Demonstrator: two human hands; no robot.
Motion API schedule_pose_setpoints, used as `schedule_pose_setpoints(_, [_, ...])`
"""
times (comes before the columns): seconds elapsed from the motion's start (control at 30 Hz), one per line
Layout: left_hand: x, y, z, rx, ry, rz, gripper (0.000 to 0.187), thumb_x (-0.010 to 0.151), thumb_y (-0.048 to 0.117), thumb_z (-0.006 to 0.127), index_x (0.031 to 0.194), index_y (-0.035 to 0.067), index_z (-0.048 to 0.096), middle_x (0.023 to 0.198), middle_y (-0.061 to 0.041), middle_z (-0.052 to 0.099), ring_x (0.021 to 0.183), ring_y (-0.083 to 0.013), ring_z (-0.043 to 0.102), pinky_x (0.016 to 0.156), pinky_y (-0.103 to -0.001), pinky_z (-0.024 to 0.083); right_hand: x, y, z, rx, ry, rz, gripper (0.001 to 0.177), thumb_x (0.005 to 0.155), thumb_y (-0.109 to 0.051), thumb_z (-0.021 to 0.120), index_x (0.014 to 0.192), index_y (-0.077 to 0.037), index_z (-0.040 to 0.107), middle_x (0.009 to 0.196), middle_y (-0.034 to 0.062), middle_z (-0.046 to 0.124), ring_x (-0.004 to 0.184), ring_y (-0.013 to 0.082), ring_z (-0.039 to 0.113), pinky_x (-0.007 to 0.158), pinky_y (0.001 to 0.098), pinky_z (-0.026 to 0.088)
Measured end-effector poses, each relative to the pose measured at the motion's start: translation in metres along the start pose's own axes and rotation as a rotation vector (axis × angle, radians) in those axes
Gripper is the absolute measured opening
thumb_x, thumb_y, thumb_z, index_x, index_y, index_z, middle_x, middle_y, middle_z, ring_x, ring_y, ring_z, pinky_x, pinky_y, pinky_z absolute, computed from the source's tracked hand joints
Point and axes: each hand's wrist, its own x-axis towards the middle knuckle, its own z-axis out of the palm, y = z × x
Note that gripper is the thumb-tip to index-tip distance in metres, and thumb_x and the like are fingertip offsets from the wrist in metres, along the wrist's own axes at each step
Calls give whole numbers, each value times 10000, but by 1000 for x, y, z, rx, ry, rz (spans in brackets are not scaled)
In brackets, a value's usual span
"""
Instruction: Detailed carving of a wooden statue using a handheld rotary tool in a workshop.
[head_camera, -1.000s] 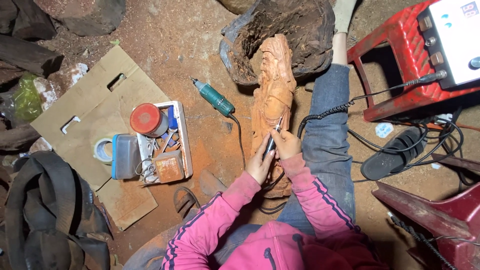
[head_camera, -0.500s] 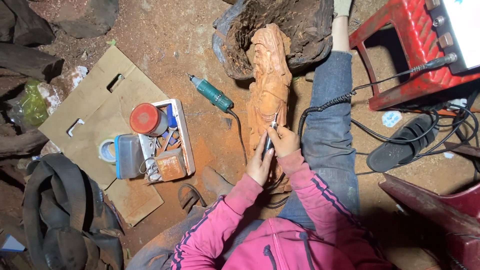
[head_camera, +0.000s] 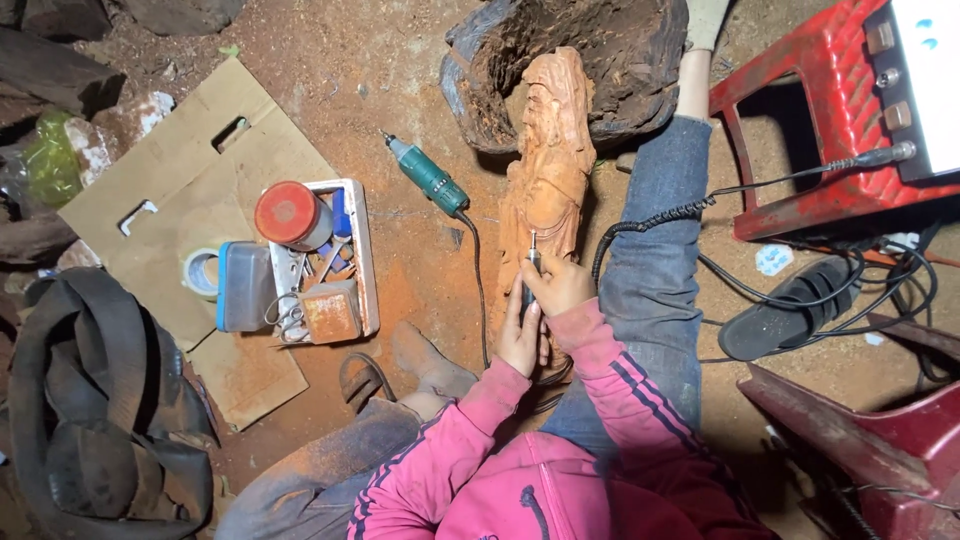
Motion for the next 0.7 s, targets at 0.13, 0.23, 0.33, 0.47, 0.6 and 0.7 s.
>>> schedule_pose_setpoints(0.13, [3,4,-8,25,-41,20,564,1090,249,404,1623,274,221,757,-114,580,451,-194,628,335,-263,561,-4,-10,-9,25,-4,-12,402,870,-431,735,594,-156,634,439,11,549,513,213,589,509,316,471])
schedule_pose_setpoints(0.23, [5,-3,-13,33,-91,23,568,1089,211,407,1623,269,224,751,-113,568,451,-202,624,323,-269,553,-6,-12,-9,-69,-13,8,448,875,-478,718,590,-148,615,467,31,573,553,251,628,540,348,489])
schedule_pose_setpoints(0.33, [12,-18,-15,-12,-49,36,585,1081,199,425,1622,275,216,738,-134,563,422,-229,619,292,-279,539,-2,-12,-5,-181,-67,-28,512,889,-550,669,591,-142,590,500,55,594,598,295,655,565,395,498])
schedule_pose_setpoints(0.47, [17,-15,-21,66,-17,100,584,1076,219,446,1621,237,239,1077,-236,529,726,-359,636,498,-403,573,5,-22,-3,-205,-108,-73,501,927,-533,631,652,-115,618,572,83,648,680,334,694,608,429,512])
schedule_pose_setpoints(0.6, [25,-7,-26,209,14,34,566,1051,273,503,1577,382,323,848,-193,707,495,-270,692,365,-302,599,5,-41,-5,-141,-118,10,483,935,-483,634,656,-93,582,575,94,639,621,296,663,603,403,512])
schedule_pose_setpoints(0.7, [23,-4,-34,281,-38,71,580,1039,309,504,1568,440,308,884,-195,740,566,-260,733,439,-306,649,5,-32,1,-159,-102,15,473,914,-468,674,637,-98,577,555,110,613,595,276,641,584,392,501])
